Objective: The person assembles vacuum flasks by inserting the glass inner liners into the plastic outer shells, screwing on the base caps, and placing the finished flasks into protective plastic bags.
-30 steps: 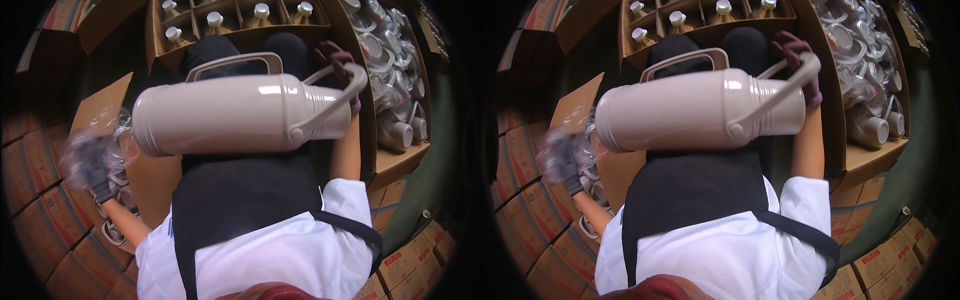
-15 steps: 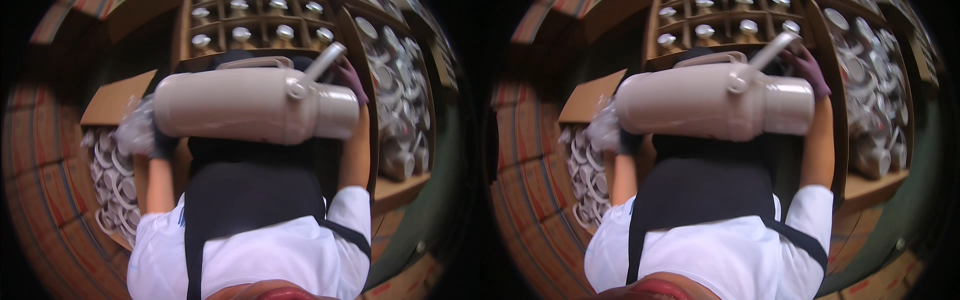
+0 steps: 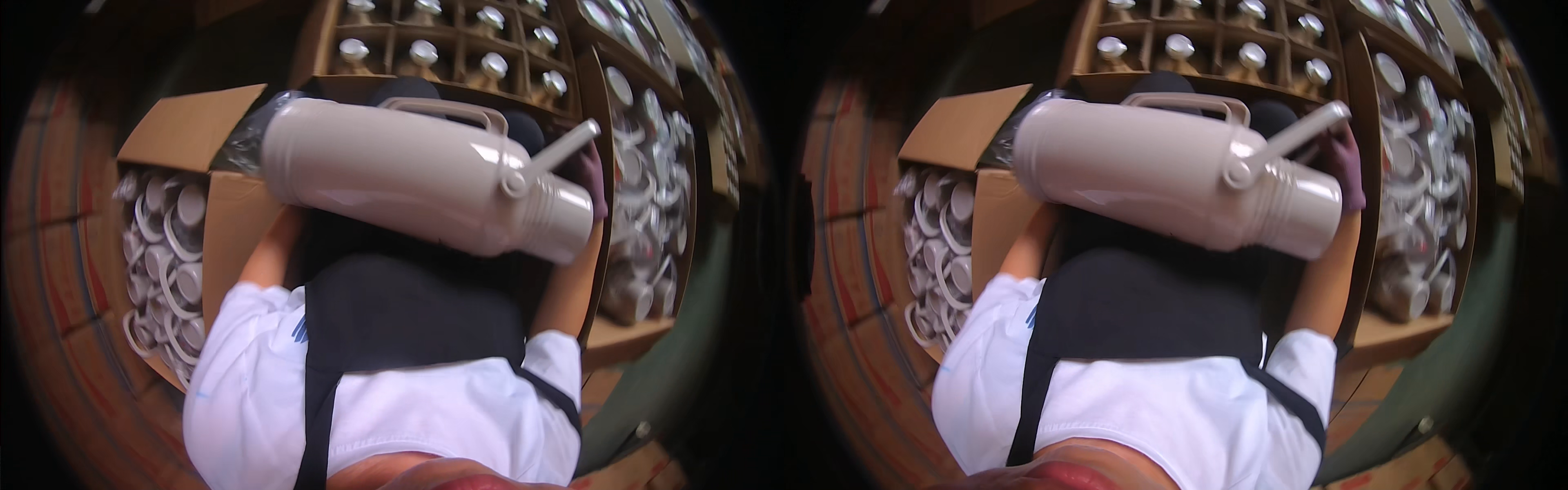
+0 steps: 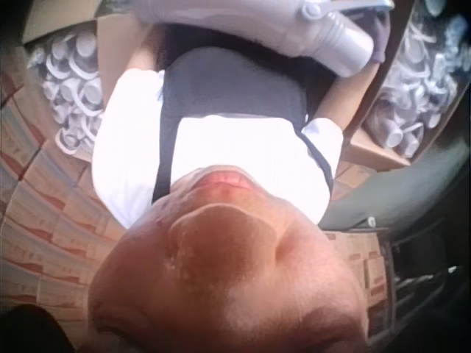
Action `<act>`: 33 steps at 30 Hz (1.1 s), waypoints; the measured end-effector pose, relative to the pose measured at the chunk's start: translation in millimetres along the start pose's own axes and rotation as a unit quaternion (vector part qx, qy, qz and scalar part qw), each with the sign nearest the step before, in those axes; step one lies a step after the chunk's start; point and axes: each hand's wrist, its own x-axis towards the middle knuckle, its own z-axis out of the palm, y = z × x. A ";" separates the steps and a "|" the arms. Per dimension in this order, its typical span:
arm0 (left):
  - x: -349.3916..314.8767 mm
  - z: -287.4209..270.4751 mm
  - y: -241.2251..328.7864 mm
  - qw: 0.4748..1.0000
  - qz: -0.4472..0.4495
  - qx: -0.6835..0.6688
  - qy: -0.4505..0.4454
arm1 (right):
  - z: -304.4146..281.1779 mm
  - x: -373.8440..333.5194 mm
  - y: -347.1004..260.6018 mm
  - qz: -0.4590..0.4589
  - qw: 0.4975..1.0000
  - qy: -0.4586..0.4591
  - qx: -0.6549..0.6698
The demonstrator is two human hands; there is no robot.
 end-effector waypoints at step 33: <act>-41.3 -202.7 36.8 0.732 -0.172 -0.576 0.321 | 53.7 -157.1 -48.5 0.063 0.997 -0.052 0.000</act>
